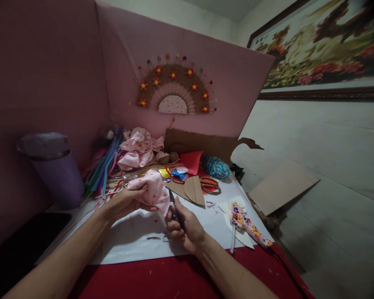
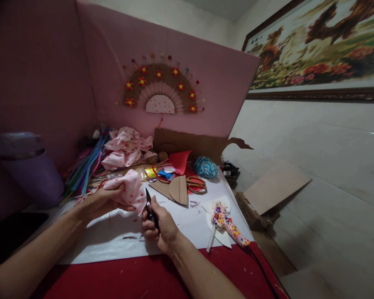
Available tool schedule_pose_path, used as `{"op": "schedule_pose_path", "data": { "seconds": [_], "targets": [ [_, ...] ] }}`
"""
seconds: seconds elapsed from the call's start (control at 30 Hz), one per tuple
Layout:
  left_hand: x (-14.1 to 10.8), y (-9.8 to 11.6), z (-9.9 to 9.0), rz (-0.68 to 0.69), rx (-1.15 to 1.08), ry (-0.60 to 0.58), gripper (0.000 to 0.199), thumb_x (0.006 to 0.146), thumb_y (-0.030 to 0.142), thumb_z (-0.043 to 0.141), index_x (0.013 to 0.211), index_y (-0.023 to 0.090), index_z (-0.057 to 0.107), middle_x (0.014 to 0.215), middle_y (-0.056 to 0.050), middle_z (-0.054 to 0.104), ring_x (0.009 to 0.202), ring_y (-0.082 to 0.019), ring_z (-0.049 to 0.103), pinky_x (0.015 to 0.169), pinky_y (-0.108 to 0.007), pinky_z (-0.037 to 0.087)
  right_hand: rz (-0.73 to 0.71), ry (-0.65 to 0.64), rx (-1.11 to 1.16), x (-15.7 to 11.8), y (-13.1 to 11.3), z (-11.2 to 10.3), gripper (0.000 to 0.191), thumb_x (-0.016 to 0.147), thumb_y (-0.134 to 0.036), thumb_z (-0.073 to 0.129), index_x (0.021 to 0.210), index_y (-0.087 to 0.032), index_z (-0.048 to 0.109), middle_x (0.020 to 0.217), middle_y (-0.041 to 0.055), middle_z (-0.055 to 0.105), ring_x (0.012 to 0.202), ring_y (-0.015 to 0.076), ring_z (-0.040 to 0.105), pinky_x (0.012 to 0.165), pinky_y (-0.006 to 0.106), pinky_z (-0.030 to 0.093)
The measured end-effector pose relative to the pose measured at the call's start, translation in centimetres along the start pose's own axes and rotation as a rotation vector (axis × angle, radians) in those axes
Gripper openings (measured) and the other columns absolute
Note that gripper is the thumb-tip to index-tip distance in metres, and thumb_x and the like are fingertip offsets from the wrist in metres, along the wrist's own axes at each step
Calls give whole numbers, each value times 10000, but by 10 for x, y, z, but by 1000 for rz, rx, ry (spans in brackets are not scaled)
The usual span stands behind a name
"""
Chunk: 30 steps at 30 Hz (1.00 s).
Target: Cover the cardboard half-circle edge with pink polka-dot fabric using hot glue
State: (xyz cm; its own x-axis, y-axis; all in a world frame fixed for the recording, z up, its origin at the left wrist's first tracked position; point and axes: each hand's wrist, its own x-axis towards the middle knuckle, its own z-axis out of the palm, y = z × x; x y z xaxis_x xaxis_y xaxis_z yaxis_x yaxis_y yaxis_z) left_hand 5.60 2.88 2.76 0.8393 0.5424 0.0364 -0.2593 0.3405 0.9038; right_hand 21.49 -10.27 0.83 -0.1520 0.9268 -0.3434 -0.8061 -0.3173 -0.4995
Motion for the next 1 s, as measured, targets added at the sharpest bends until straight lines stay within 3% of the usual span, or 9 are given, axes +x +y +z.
{"op": "schedule_pose_path", "data": {
  "seconds": [0.37, 0.57, 0.8, 1.0],
  "targets": [
    [0, -3, 0, -15, -11, 21, 354, 742, 251, 709, 1090, 231, 648, 994, -69, 661, 814, -240, 677, 709, -451, 590, -107, 83, -92, 3, 2, -1, 436, 726, -481, 731, 616, -106, 537, 468, -80, 405, 340, -21, 229, 315, 88, 94],
    [1, -5, -3, 2, -12, 17, 324, 741, 240, 707, 1062, 236, 664, 1004, -59, 641, 831, -233, 664, 704, -449, 589, -110, 62, -110, 1, 3, 1, 443, 768, -506, 679, 632, -109, 536, 484, -71, 412, 352, -16, 227, 318, 94, 104],
    [1, -5, -4, -26, 7, 35, 295, 727, 246, 723, 1019, 235, 680, 968, -47, 638, 838, -236, 651, 715, -472, 585, 32, -28, -104, -1, 1, 0, 510, 905, -544, 452, 663, -104, 541, 473, -75, 353, 350, -4, 209, 306, 84, 116],
    [1, -8, -6, -50, 23, -23, 334, 738, 229, 709, 1068, 210, 666, 985, -75, 652, 850, -258, 659, 716, -463, 581, 3, -39, -104, 0, -1, -1, 540, 922, -551, 400, 663, -101, 547, 484, -61, 381, 351, -1, 197, 300, 82, 124]
  ]
}}
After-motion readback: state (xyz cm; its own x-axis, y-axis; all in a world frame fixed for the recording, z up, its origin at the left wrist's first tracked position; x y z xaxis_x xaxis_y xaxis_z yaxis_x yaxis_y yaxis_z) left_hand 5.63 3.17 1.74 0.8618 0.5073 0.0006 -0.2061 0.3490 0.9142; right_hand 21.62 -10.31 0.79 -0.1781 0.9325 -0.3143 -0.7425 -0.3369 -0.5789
